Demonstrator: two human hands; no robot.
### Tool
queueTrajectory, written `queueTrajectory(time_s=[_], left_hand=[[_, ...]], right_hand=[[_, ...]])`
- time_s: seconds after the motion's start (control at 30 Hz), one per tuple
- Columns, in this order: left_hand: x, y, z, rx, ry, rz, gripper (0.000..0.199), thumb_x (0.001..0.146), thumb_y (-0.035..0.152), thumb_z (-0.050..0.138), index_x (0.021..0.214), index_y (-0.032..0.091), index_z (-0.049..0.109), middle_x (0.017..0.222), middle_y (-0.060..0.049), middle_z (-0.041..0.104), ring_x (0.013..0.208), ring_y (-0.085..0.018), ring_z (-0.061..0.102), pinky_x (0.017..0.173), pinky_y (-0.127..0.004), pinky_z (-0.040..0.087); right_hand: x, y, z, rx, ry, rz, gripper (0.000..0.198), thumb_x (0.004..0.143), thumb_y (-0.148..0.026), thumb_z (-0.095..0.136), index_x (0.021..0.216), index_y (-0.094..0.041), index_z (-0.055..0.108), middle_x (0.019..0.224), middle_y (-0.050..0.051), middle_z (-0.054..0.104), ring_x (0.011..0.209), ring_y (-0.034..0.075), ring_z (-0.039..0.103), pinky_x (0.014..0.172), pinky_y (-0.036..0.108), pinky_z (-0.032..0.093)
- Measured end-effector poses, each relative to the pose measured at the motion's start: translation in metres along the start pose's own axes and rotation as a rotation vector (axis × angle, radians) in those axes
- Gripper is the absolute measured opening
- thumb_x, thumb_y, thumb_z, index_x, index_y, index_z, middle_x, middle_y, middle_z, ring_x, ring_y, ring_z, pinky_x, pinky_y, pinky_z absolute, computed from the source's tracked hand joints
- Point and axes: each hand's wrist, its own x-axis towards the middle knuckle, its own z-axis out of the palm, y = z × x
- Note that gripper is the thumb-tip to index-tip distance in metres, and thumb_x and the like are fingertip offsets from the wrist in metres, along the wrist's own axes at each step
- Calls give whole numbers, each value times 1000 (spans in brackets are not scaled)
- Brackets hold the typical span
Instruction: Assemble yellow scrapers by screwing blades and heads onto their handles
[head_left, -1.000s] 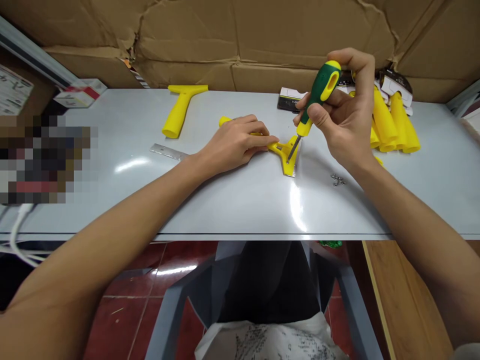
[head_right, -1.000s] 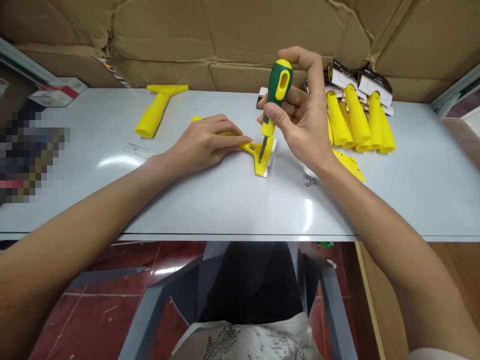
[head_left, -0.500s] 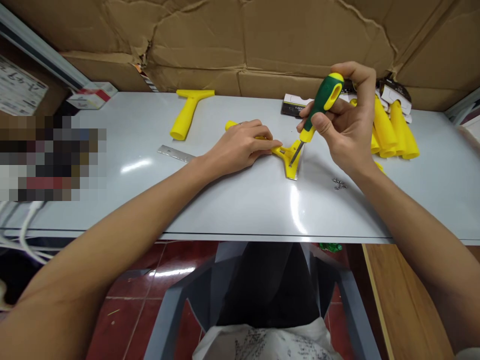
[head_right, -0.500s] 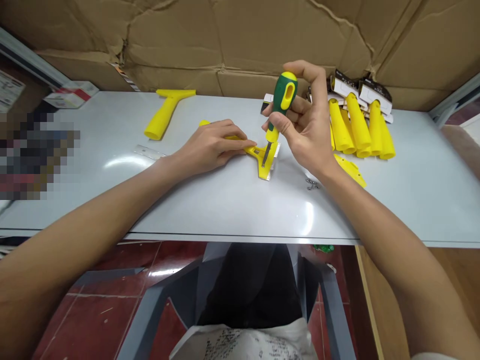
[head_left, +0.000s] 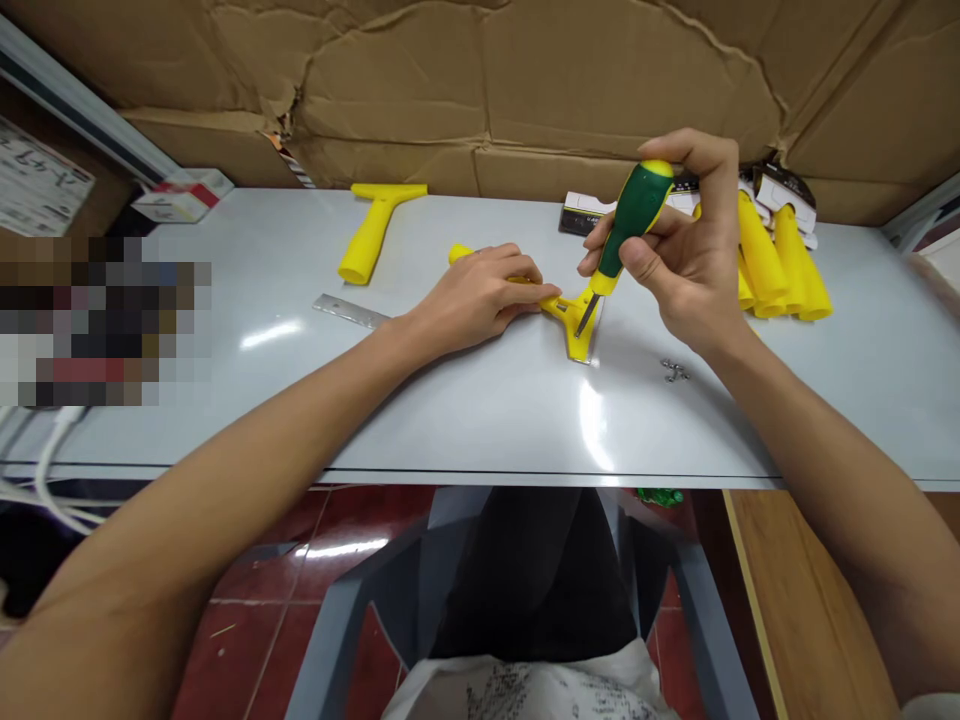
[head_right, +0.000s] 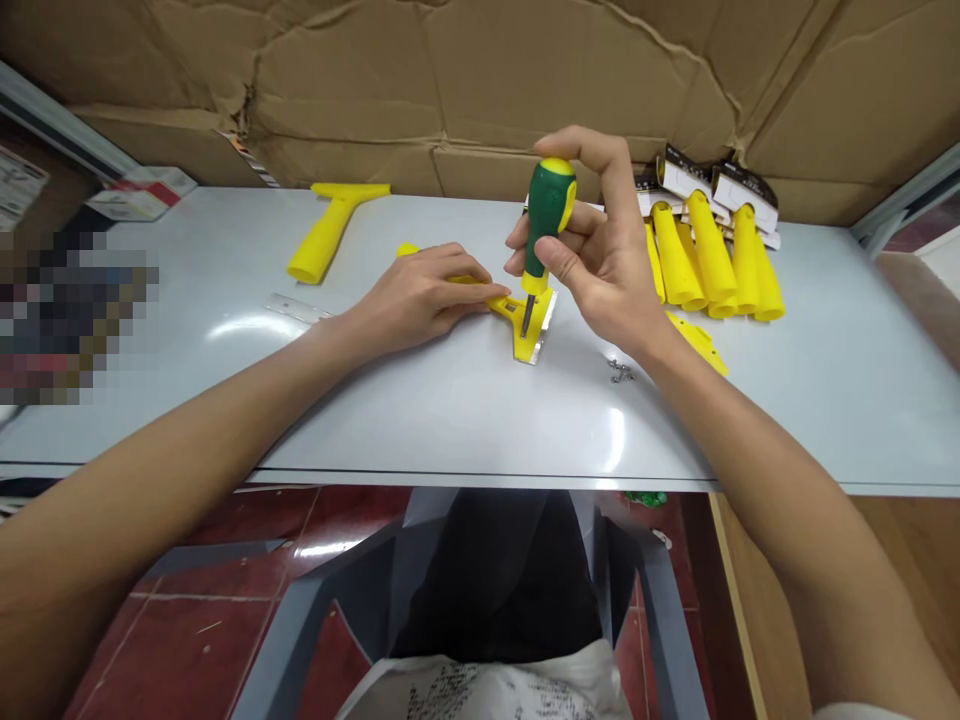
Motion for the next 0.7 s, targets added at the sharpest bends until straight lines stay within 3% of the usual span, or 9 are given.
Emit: queueTrajectory(time_s=[0.17, 0.37, 0.53, 0.7], left_hand=[[0, 1, 1, -39, 15, -15, 31, 116, 37, 58, 134, 33, 83, 114, -7, 80, 105, -25, 69, 85, -39, 51], [0, 4, 0, -15, 29, -8, 32, 115, 37, 57, 132, 32, 84, 110, -9, 80, 103, -26, 71, 83, -41, 54], [-1, 9, 0, 6, 44, -5, 33, 115, 40, 57, 131, 30, 84, 107, -10, 78, 98, -26, 72, 79, -40, 53], [-1, 16, -2, 55, 23, -3, 33, 115, 40, 57, 132, 30, 84, 106, -10, 78, 98, -26, 72, 76, -39, 51]], right_hand=[[2, -8, -3, 2, -67, 75, 72, 83, -68, 96, 135, -41, 55, 109, -1, 79, 99, 28, 84, 92, 52, 76], [3, -8, -4, -147, -6, 39, 77, 76, -78, 96, 133, -44, 56, 125, 0, 75, 96, 27, 82, 85, 52, 77], [3, 8, -9, -353, 111, -39, 87, 70, -79, 99, 130, -40, 49, 96, -2, 72, 87, 26, 74, 72, 45, 70], [-4, 3, 1, -485, 257, -94, 75, 78, -77, 94, 119, -38, 45, 84, -2, 62, 86, 29, 71, 65, 43, 60]])
